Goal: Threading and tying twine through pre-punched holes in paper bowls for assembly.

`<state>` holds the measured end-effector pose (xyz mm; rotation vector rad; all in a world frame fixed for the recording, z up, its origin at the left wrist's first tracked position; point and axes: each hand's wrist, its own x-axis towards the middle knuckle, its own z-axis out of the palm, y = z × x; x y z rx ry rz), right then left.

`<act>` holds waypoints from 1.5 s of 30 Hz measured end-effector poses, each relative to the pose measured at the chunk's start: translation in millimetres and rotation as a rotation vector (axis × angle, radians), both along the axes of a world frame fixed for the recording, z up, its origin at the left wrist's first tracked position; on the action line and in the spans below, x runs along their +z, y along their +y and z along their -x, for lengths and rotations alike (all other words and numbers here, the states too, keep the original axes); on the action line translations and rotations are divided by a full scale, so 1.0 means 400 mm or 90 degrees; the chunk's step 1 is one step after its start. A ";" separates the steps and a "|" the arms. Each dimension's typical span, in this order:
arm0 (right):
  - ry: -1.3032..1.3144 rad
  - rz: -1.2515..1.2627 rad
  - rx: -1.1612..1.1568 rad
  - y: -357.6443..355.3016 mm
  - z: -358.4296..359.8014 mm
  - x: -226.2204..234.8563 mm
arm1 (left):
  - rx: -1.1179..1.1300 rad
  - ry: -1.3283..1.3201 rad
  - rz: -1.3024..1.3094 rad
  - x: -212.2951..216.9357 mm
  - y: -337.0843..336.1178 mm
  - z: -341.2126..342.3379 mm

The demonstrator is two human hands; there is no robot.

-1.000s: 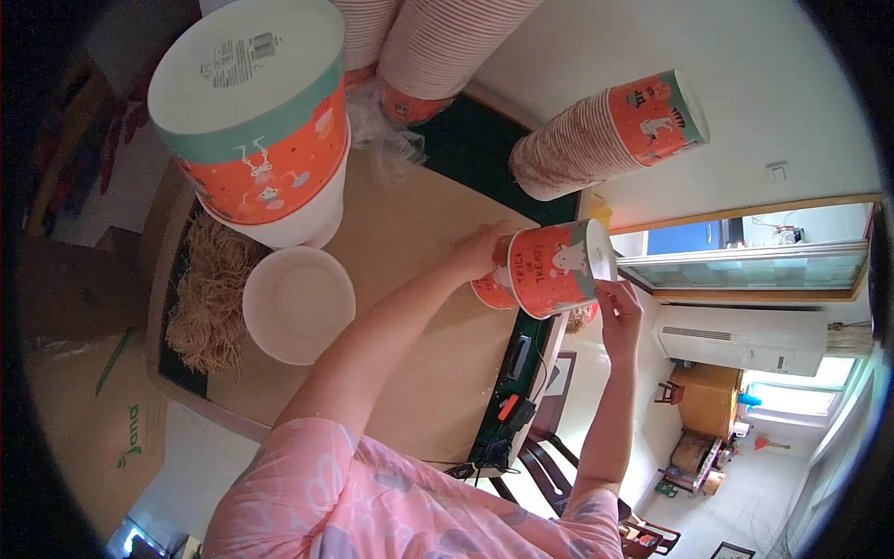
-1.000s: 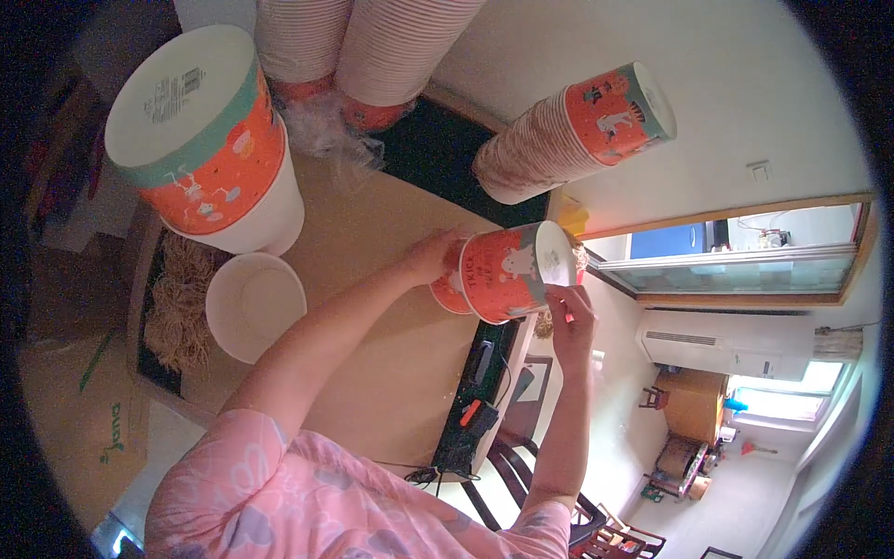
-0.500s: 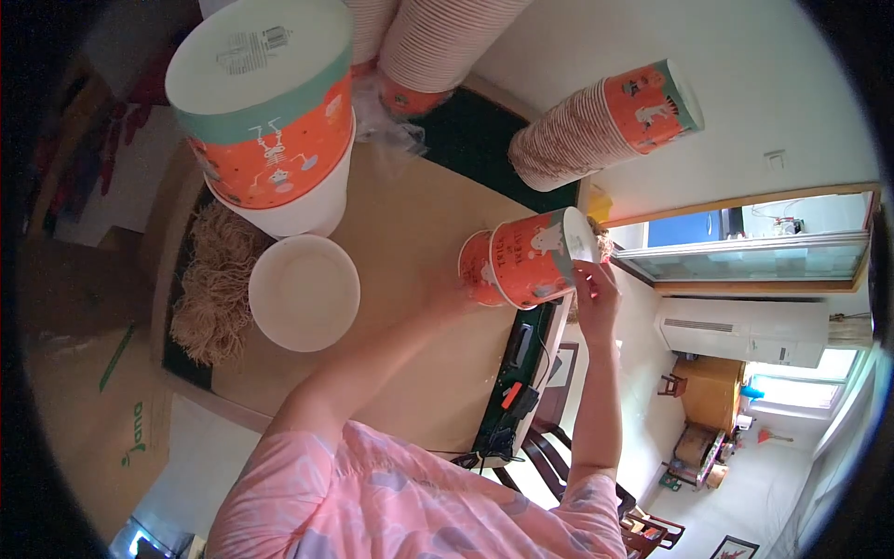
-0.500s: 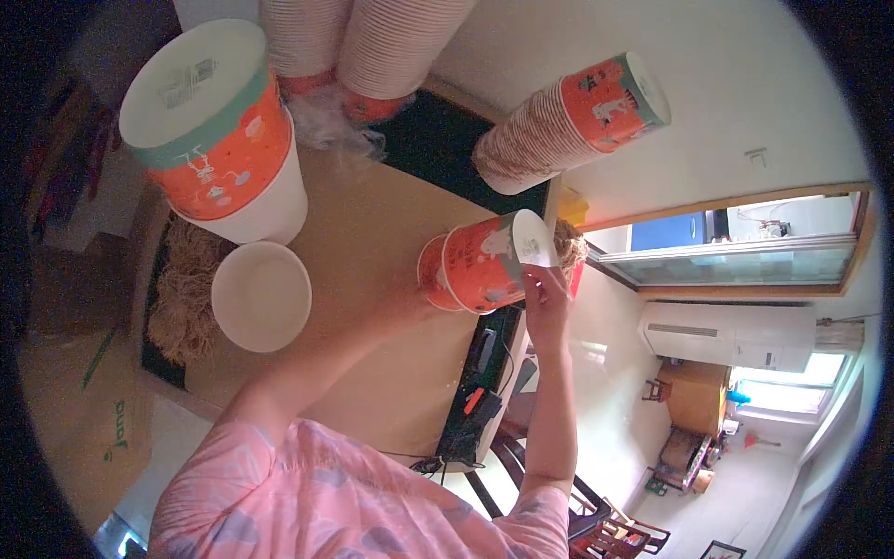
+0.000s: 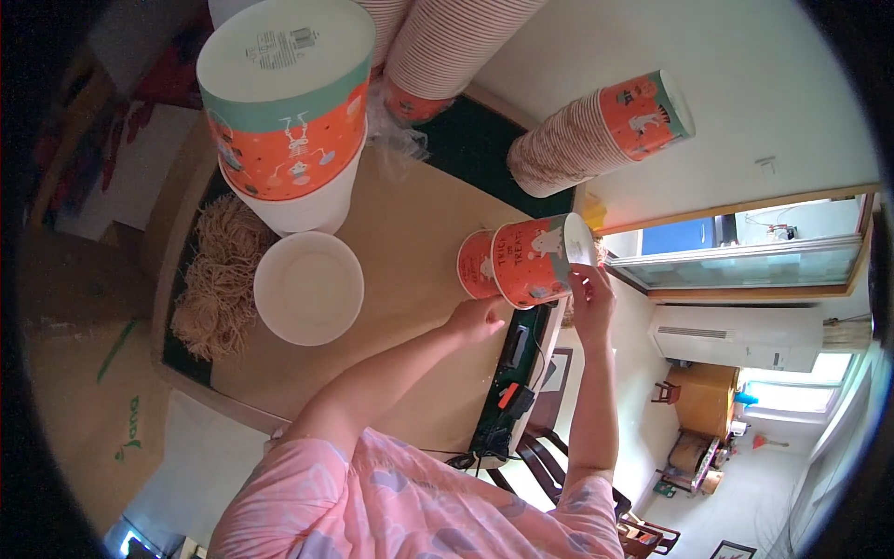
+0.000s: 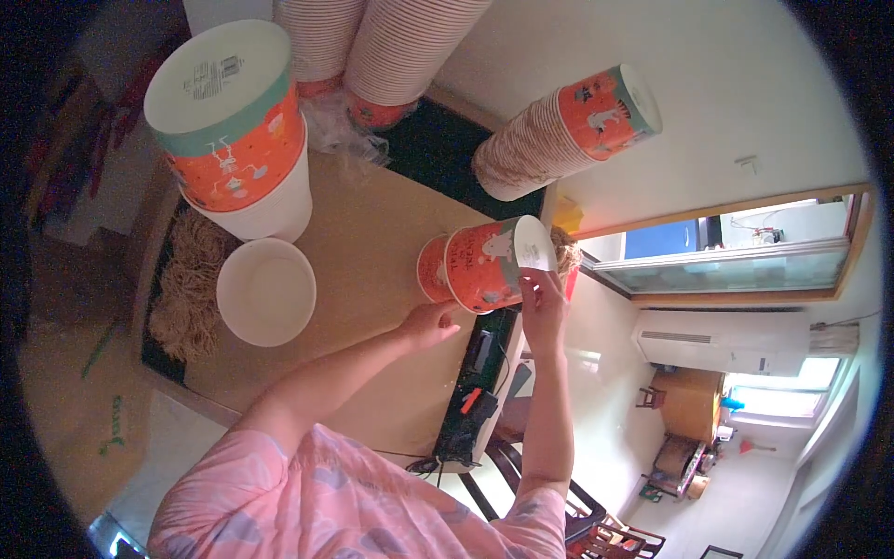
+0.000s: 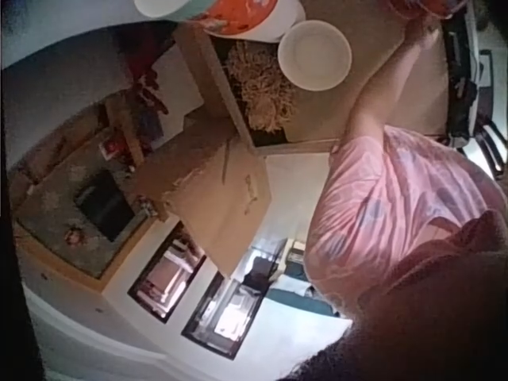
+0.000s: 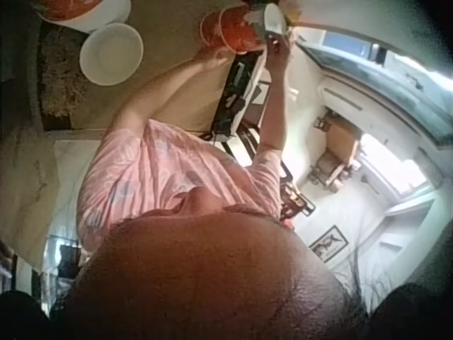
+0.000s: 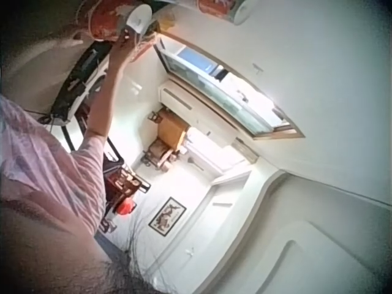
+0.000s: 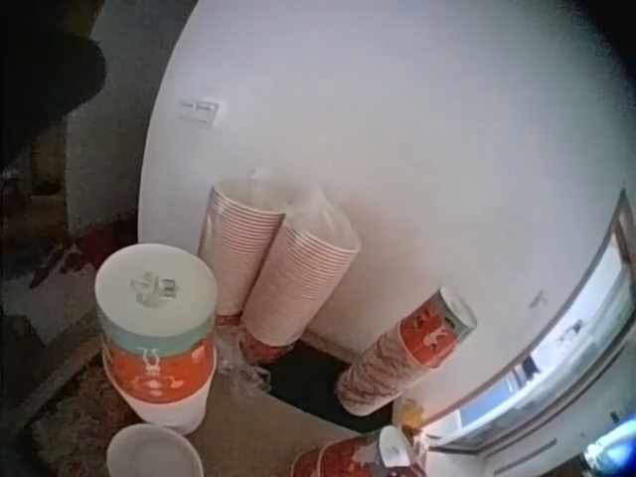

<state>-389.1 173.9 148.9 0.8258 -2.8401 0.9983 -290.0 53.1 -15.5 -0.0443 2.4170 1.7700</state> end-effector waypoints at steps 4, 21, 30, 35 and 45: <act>0.048 0.013 0.017 0.006 0.014 -0.001 | 0.089 0.006 -0.090 -0.041 0.032 0.017; 0.004 -0.036 0.016 -0.018 -0.010 -0.014 | 0.090 0.076 0.121 -0.120 0.000 -0.009; 0.054 -0.099 0.035 -0.013 -0.073 -0.015 | 0.004 0.219 -0.014 0.263 -0.214 -0.250; 0.057 0.059 -0.014 0.001 -0.126 0.116 | 0.088 -0.178 -0.631 0.591 -0.257 -0.430; -0.143 0.538 -0.224 0.158 -0.555 0.281 | 0.193 -0.274 -0.543 0.589 -0.162 -0.713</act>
